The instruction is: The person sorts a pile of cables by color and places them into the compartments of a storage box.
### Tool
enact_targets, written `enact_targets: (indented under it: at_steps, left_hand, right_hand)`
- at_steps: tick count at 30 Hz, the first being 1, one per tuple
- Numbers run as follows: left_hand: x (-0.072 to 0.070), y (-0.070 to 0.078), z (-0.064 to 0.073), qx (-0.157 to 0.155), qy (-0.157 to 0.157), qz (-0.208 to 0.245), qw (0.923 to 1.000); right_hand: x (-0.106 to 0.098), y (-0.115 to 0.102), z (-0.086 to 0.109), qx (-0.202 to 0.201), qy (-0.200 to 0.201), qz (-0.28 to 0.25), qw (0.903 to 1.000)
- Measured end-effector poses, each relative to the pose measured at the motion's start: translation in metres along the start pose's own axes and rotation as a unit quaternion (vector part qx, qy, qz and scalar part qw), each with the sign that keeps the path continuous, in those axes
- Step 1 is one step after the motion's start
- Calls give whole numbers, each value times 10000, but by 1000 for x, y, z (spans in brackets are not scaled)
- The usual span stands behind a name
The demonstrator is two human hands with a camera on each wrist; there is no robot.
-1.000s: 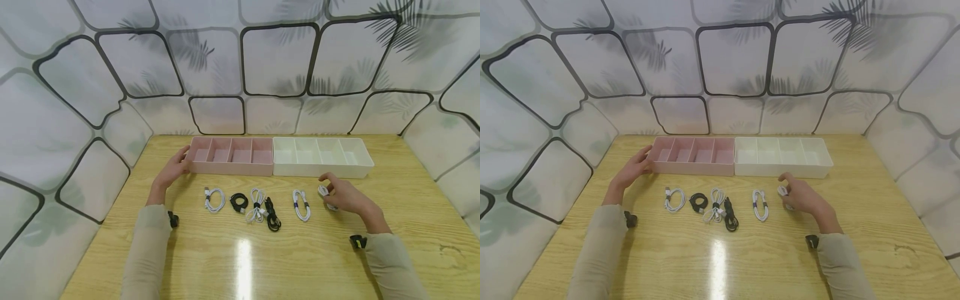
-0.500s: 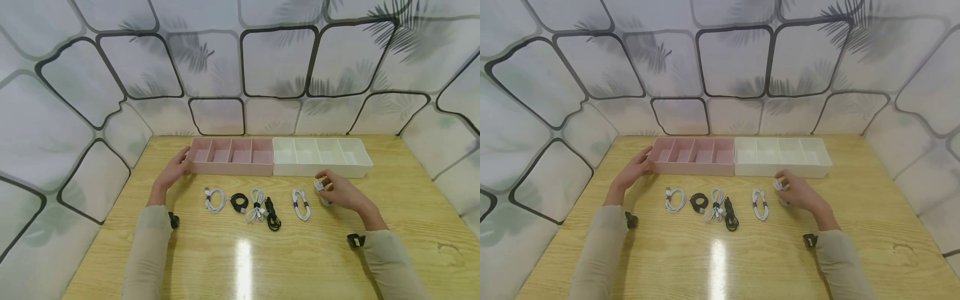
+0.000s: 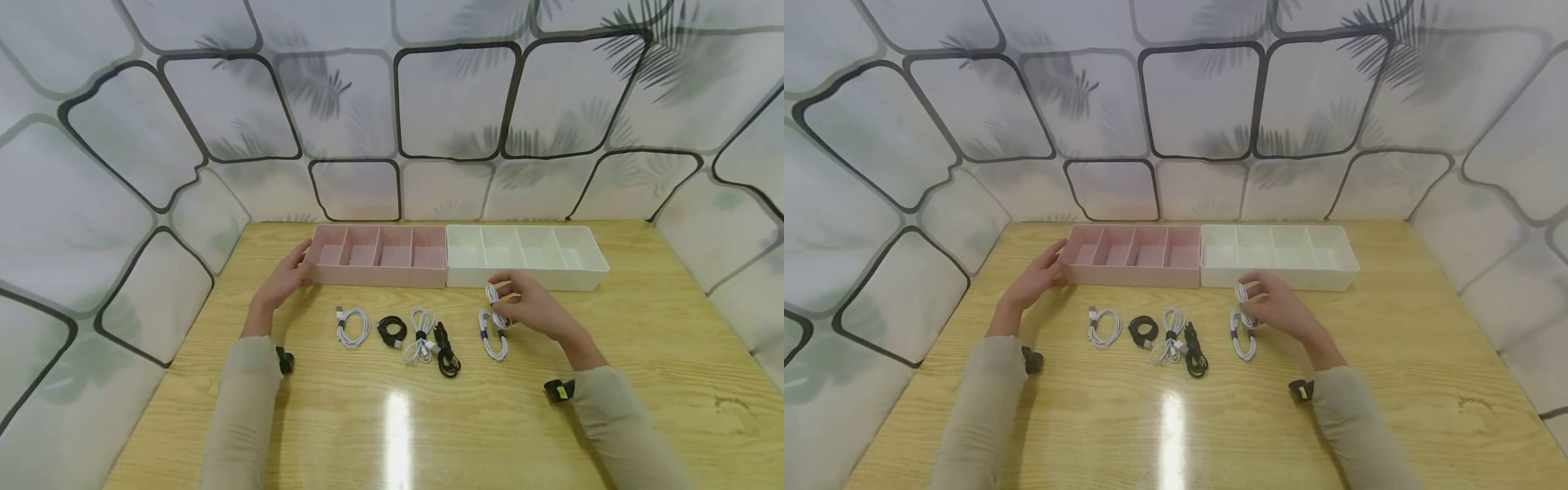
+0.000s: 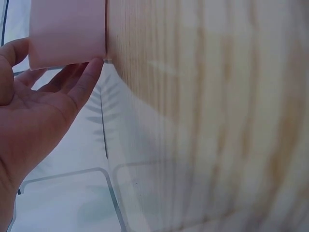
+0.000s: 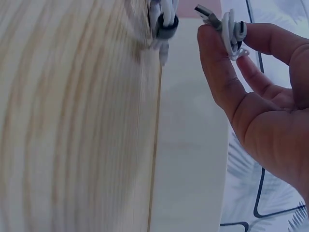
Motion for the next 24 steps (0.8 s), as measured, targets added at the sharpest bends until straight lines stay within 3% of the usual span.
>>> enact_targets:
  at_steps: [24]
  left_hand:
    - [-1,-2,-2,83,-67,-31,9999]
  right_hand:
    - [42,-34,-47,187,-255,-929,9952]
Point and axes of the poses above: each hand's wrist, its own z-axis away from the middle knuckle, its own x-axis out of the palm, y = z × x, the point moved 4 cm from there along -z, towards the middle knuckle, and after that the axes turned 4 degrees about z, right-handed, at the moved point
